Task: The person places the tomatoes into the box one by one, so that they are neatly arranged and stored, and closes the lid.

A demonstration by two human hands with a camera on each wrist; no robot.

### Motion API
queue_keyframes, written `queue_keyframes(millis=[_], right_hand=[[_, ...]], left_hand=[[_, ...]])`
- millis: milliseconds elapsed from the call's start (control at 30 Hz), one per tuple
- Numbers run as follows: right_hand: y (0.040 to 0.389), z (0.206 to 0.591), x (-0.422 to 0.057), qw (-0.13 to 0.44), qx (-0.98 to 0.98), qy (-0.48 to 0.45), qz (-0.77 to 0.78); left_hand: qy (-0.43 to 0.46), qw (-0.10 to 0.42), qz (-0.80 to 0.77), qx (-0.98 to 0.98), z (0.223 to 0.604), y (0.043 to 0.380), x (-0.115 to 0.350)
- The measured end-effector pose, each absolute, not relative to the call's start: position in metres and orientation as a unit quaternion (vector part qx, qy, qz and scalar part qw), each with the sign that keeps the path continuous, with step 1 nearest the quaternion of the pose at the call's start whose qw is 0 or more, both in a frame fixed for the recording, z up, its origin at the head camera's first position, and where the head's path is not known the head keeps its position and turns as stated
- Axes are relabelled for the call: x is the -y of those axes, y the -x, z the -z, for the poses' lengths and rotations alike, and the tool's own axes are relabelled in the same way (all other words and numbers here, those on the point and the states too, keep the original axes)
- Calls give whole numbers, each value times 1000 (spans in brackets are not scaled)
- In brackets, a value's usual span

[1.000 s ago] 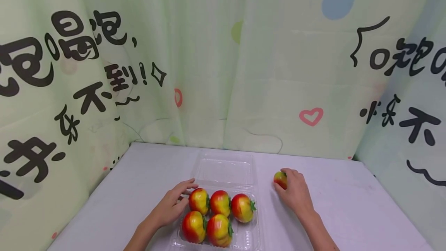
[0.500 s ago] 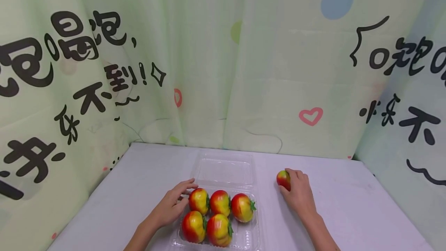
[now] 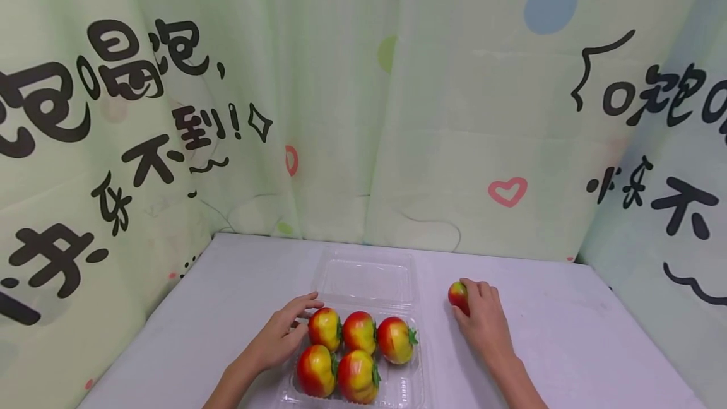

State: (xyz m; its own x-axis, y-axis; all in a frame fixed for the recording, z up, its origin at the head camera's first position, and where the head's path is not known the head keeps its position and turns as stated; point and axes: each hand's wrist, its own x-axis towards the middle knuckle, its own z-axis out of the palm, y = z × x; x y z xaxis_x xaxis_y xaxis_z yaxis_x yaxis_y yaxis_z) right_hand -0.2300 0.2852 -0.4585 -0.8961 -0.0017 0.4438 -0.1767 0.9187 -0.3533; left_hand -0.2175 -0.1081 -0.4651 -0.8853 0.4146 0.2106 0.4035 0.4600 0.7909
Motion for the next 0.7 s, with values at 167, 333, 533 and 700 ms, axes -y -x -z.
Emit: queue_keyframes(millis=[167,333,533,700], right_hand=[[227,454,-278,236,949,-50,-201],[223,451,-272,264,942,-59,-201],[219,450,-267,280,937,-59,-199],[216,447,-263,287,935,-59,-199]], left_hand=[[-237,7,-462,-855,464,217,108],[-241,4,-462,-853,465,217,108],[-241,6,-462,-853,464,216,108],[-239,6,-463,-854,464,217,108]])
